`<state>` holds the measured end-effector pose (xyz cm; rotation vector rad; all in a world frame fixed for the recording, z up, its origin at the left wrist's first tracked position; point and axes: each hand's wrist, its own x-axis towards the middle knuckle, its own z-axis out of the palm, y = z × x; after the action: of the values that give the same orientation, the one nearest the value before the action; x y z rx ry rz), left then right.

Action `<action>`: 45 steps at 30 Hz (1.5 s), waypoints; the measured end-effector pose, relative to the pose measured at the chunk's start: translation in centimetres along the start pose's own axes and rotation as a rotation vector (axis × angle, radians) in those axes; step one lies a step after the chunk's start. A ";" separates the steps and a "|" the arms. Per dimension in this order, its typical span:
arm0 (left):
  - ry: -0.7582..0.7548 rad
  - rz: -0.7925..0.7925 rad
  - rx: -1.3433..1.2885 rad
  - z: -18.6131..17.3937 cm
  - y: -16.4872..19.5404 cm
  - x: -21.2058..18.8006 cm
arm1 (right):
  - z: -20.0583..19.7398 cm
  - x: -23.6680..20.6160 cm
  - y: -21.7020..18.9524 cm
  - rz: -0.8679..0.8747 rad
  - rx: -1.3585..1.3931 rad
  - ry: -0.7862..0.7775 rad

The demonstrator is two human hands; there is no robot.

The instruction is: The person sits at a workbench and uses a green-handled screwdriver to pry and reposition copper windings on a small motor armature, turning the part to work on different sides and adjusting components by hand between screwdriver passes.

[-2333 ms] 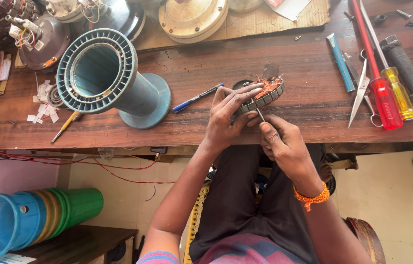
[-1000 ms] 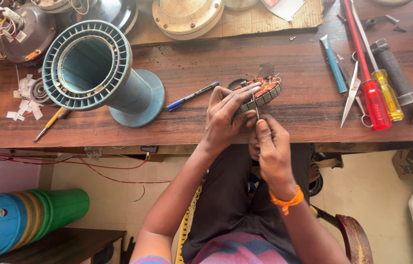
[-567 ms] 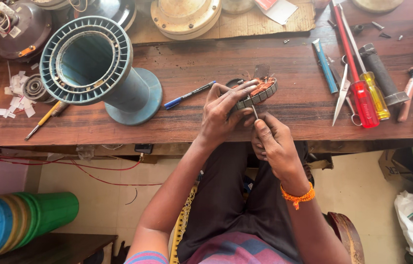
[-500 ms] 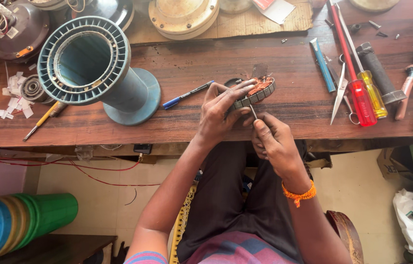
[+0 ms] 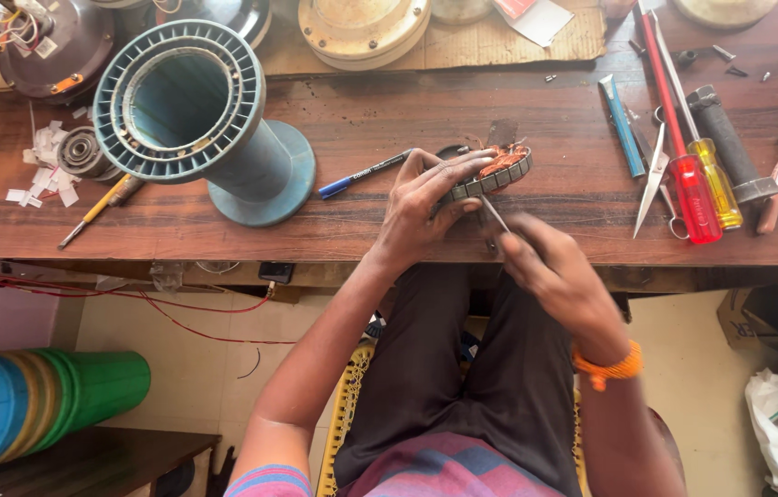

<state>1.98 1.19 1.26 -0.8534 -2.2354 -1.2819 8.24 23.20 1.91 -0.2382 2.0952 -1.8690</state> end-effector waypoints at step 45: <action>0.156 0.187 0.114 -2.7 -0.9 -3.9 | 3.8 0.8 1.2 -0.262 0.044 0.600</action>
<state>4.33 -2.65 -0.41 -0.8654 -2.0332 -1.0858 8.88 19.53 0.32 0.0806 2.4904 -2.3641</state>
